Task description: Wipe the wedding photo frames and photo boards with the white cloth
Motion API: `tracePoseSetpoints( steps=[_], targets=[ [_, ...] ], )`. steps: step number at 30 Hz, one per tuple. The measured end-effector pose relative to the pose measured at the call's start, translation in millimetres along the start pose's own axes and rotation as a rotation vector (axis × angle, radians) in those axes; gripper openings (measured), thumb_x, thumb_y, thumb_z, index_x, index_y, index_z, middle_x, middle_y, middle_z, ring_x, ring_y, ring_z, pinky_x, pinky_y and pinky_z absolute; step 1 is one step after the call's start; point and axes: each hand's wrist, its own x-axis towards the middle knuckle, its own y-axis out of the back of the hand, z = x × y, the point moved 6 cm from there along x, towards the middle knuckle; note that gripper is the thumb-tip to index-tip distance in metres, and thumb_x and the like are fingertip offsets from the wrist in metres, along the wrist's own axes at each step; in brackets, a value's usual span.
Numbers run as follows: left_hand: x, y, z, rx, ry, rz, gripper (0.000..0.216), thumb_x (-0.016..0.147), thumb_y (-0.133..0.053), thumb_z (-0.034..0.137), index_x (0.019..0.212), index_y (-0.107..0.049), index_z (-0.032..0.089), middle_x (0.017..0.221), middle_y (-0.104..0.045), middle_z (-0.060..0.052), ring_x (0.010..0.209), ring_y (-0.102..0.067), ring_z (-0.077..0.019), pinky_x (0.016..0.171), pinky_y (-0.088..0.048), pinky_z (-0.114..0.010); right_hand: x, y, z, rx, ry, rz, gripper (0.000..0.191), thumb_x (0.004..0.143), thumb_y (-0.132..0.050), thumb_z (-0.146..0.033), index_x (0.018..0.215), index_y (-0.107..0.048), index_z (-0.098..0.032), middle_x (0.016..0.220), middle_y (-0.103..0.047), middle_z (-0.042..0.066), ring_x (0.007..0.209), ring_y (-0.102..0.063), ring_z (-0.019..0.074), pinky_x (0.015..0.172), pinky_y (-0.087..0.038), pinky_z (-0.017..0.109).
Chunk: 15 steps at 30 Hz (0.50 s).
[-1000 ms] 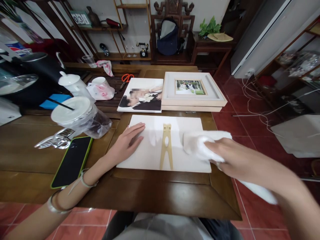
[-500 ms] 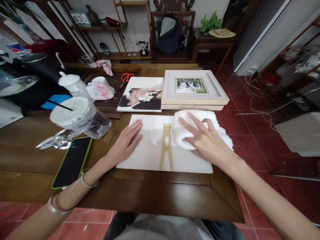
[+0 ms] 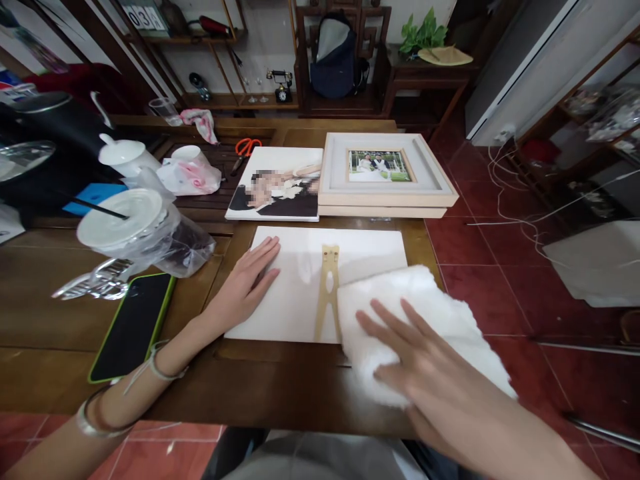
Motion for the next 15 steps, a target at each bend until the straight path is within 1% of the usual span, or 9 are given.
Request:
tracePoseSetpoints(
  steps=[2,4,7,11,13,15],
  targets=[
    [0.1,0.4,0.4,-0.002,0.004,0.001,0.047,0.1,-0.037,0.033,0.145,-0.038,0.02,0.155,-0.037,-0.01,0.146,-0.027,-0.0221,0.118,-0.022,-0.049,-8.8,1.2,-7.9,0.021,0.017,-0.008,0.033,0.058,-0.051,-0.005,0.085,-0.062,-0.022,0.157,-0.03,0.005,0.144,-0.027,0.0303,0.119,-0.023,0.055],
    [0.2,0.7,0.6,-0.004,0.01,-0.002,0.047,0.1,-0.036,0.033,0.146,-0.037,0.021,0.155,-0.037,-0.01,0.146,-0.027,-0.0222,0.118,-0.021,-0.05,-5.7,0.1,-1.8,0.031,-0.021,-0.01,0.033,0.057,-0.052,-0.005,0.082,-0.062,-0.022,0.157,-0.031,0.005,0.143,-0.028,0.0305,0.119,-0.023,0.054],
    [0.0,0.1,0.2,-0.013,0.015,-0.016,0.047,0.101,-0.034,0.034,0.146,-0.036,0.021,0.155,-0.036,-0.01,0.147,-0.026,-0.0218,0.119,-0.021,-0.05,17.2,-3.5,23.6,0.001,-0.105,0.006,0.029,0.055,-0.053,-0.003,0.076,-0.063,-0.021,0.156,-0.033,0.008,0.143,-0.027,0.0334,0.118,-0.02,0.059],
    [-0.6,0.2,-1.0,-0.045,-0.002,0.011,0.047,0.102,-0.031,0.033,0.146,-0.037,0.019,0.155,-0.036,-0.009,0.147,-0.025,-0.0201,0.12,-0.018,-0.047,56.2,-3.3,60.0,-0.098,-0.152,0.05,0.014,0.069,-0.056,-0.007,0.076,-0.062,-0.018,0.152,-0.038,0.015,0.144,-0.024,0.0345,0.116,-0.02,0.062],
    [-0.8,0.6,-1.9,-0.066,-0.004,0.031,0.048,0.102,-0.031,0.033,0.146,-0.037,0.018,0.155,-0.036,-0.01,0.147,-0.025,-0.0199,0.121,-0.016,-0.046,70.3,-1.5,74.3,-0.137,-0.169,0.071,0.009,0.073,-0.057,-0.01,0.077,-0.062,-0.017,0.153,-0.035,0.018,0.144,-0.024,0.0363,0.115,-0.021,0.063],
    [-1.0,0.5,-2.6,-0.08,-0.003,0.037,0.048,0.102,-0.03,0.033,0.147,-0.036,0.017,0.156,-0.033,-0.011,0.147,-0.024,-0.0199,0.122,-0.015,-0.046,78.3,-0.2,84.3,-0.176,-0.192,0.091,0.011,0.071,-0.058,-0.008,0.077,-0.061,-0.016,0.154,-0.031,0.02,0.144,-0.023,0.0389,0.113,-0.023,0.065]
  ],
)
